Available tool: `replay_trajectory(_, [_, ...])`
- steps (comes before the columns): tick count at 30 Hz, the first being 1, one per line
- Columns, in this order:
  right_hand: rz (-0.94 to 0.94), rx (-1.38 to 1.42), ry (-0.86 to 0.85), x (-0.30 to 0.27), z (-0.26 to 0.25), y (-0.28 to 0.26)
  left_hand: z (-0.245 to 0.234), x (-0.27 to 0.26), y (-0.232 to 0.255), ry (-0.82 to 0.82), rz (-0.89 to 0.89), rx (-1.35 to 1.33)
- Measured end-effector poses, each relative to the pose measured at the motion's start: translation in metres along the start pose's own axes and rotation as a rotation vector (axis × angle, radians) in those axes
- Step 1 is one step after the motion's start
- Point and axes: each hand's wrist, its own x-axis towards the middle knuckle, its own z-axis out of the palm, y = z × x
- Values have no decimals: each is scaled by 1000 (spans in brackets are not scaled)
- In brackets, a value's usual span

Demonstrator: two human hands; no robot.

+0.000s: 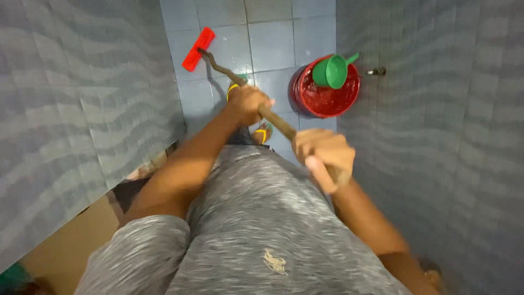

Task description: Scrubbing the floor of a bathroom with a long-handled brush.

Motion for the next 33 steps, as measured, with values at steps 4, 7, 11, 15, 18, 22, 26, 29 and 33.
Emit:
replay_trajectory(4, [65,-21,24,-13,1,-7,-10,-2,11,38,7,-43])
replay_trajectory(7, [118,-27,152,-43,6,-10,0,-2,20,20,37,-76])
replay_trajectory(11, [43,62,469,-97,15,-16,24,-9,37,-44,32,-105])
replay_trajectory(15, [-65,203,469,-113,43,-49,17,-32,73,-237,21,-90])
replay_trajectory(18, [-2,147,554,-140,72,-81,-6,-59,99,-414,42,-81])
replay_trajectory(22, [59,27,634,-158,120,-87,-38,-96,114,-524,67,-99])
replay_trajectory(26, [-37,0,716,-172,171,-63,10,-126,63,-487,225,-104])
replay_trajectory(29, [7,-54,770,-182,204,-65,31,-157,48,-409,317,-132])
replay_trajectory(33, [65,-130,767,-176,210,-76,36,-157,53,-317,317,-104])
